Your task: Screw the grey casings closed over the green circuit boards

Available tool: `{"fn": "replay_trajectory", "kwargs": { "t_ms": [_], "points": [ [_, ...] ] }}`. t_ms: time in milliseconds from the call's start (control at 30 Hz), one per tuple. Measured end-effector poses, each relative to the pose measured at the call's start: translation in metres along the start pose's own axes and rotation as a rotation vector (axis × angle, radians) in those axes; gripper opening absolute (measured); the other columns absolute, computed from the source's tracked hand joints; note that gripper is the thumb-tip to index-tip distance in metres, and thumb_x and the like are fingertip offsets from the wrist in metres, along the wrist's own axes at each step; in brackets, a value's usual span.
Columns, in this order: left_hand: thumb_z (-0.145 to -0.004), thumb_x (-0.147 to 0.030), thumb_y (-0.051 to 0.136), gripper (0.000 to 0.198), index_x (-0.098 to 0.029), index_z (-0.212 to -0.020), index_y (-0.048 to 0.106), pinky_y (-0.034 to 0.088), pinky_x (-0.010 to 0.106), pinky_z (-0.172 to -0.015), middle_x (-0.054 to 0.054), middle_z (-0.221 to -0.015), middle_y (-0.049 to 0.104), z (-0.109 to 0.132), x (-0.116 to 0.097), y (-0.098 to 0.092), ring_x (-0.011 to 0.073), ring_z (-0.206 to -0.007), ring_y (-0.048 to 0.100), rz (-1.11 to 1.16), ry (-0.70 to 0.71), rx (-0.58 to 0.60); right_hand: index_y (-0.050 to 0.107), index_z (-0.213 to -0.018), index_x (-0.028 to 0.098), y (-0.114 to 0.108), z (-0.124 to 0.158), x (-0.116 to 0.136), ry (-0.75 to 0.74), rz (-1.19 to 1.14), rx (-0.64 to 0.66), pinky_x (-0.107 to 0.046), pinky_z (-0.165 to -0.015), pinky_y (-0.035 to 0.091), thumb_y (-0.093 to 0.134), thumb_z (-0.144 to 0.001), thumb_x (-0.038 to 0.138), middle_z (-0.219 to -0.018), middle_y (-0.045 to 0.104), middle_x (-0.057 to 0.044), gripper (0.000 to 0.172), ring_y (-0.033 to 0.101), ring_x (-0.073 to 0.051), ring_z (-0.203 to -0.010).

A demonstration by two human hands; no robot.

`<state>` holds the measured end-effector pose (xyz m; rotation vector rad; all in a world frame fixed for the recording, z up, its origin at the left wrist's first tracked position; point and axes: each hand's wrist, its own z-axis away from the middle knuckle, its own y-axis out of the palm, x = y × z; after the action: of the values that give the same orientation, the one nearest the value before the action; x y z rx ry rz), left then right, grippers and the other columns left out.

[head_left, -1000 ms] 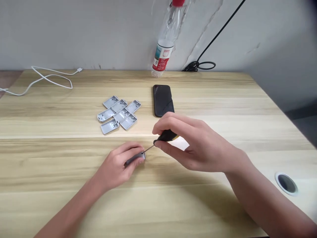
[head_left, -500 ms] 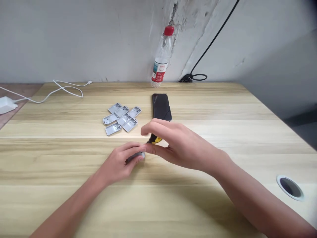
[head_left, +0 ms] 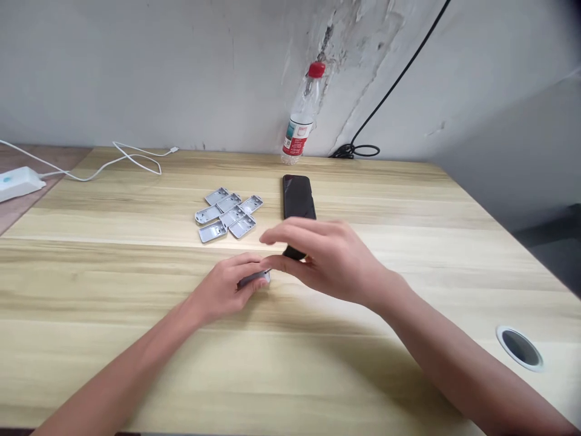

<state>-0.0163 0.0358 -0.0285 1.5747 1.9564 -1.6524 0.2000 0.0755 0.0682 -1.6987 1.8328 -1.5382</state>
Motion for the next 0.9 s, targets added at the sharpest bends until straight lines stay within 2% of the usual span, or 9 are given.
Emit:
{"fn": "replay_trajectory", "kwargs": {
  "t_ms": [133, 267, 433, 533, 600, 667, 733, 833, 900],
  "points": [
    [-0.096, -0.016, 0.059, 0.017, -0.018, -0.109, 0.07, 0.06, 0.032, -0.084, 0.008, -0.112, 0.074, 0.001, 0.0, -0.001, 0.0194, -0.1, 0.072, 0.01, 0.026, -0.026, 0.057, -0.124, 0.016, -0.002, -0.001, 0.001, -0.044, -0.135, 0.107, -0.027, -0.071, 0.054, 0.053, -0.099, 0.017, -0.13, 0.062, -0.015, 0.026, 0.066, -0.019, -0.099],
    [-0.095, -0.015, 0.06, 0.019, -0.019, -0.112, 0.069, 0.059, 0.03, -0.082, 0.007, -0.111, 0.074, 0.001, -0.001, 0.0, 0.0183, -0.095, 0.072, -0.017, 0.01, -0.012, 0.059, -0.12, 0.018, -0.001, -0.002, 0.003, 0.068, -0.026, 0.087, -0.027, -0.064, 0.051, 0.05, -0.1, 0.015, -0.105, 0.068, -0.009, 0.022, 0.065, -0.017, -0.08],
    [-0.096, -0.014, 0.058, 0.017, -0.017, -0.108, 0.069, 0.059, 0.028, -0.08, 0.008, -0.108, 0.073, -0.001, -0.004, 0.0, 0.0173, -0.093, 0.071, -0.003, 0.025, -0.018, 0.052, -0.128, 0.017, 0.002, -0.003, 0.003, -0.015, -0.081, 0.112, -0.027, -0.068, 0.052, 0.048, -0.1, 0.014, -0.138, 0.055, -0.016, 0.029, 0.064, -0.017, -0.095],
    [-0.096, -0.014, 0.059, 0.016, -0.017, -0.107, 0.07, 0.058, 0.029, -0.081, 0.008, -0.107, 0.074, -0.002, -0.004, 0.0, 0.0179, -0.096, 0.071, 0.0, 0.02, -0.003, 0.06, -0.103, 0.018, 0.002, -0.001, 0.002, 0.003, 0.074, 0.011, -0.026, -0.056, 0.045, 0.05, -0.099, 0.014, -0.12, 0.065, -0.011, 0.012, 0.062, -0.014, -0.075],
    [-0.096, -0.014, 0.057, 0.016, -0.018, -0.105, 0.07, 0.058, 0.029, -0.079, 0.007, -0.106, 0.074, -0.002, -0.004, 0.001, 0.0172, -0.093, 0.071, 0.015, 0.018, 0.004, 0.06, -0.093, 0.018, 0.001, -0.001, 0.004, 0.016, 0.15, 0.009, -0.027, -0.052, 0.041, 0.057, -0.098, 0.021, -0.126, 0.062, -0.012, 0.006, 0.059, -0.013, -0.07],
    [-0.096, -0.015, 0.058, 0.015, -0.018, -0.105, 0.07, 0.058, 0.029, -0.08, 0.007, -0.106, 0.074, -0.001, -0.003, 0.001, 0.0176, -0.094, 0.071, 0.02, 0.026, -0.02, 0.058, -0.098, 0.017, -0.001, -0.001, 0.006, 0.004, 0.131, 0.073, -0.028, -0.055, 0.042, 0.057, -0.096, 0.021, -0.135, 0.053, -0.016, 0.004, 0.061, -0.016, -0.081],
    [-0.096, -0.017, 0.059, 0.015, -0.018, -0.107, 0.07, 0.058, 0.031, -0.082, 0.008, -0.108, 0.074, -0.001, -0.003, 0.002, 0.0189, -0.097, 0.071, 0.011, 0.028, -0.038, 0.054, -0.105, 0.018, -0.002, -0.002, 0.009, 0.031, 0.111, 0.132, -0.027, -0.058, 0.043, 0.053, -0.095, 0.015, -0.126, 0.055, -0.015, 0.011, 0.06, -0.017, -0.084],
    [-0.097, -0.018, 0.058, 0.015, -0.019, -0.106, 0.071, 0.058, 0.03, -0.078, 0.007, -0.107, 0.074, 0.0, -0.003, 0.001, 0.0185, -0.093, 0.071, -0.008, 0.008, -0.003, 0.051, -0.1, 0.02, -0.001, -0.003, 0.013, 0.16, 0.189, 0.13, -0.025, -0.051, 0.034, 0.052, -0.095, 0.014, -0.096, 0.058, -0.005, 0.007, 0.049, -0.013, -0.064],
    [-0.097, -0.018, 0.058, 0.015, -0.019, -0.103, 0.071, 0.057, 0.03, -0.076, 0.007, -0.103, 0.074, 0.0, -0.003, 0.001, 0.0179, -0.09, 0.071, -0.014, 0.001, 0.016, 0.05, -0.1, 0.02, 0.0, -0.004, 0.013, 0.193, 0.182, 0.13, -0.025, -0.051, 0.033, 0.057, -0.094, 0.018, -0.099, 0.058, -0.005, 0.009, 0.047, -0.012, -0.062]
  ]
}}
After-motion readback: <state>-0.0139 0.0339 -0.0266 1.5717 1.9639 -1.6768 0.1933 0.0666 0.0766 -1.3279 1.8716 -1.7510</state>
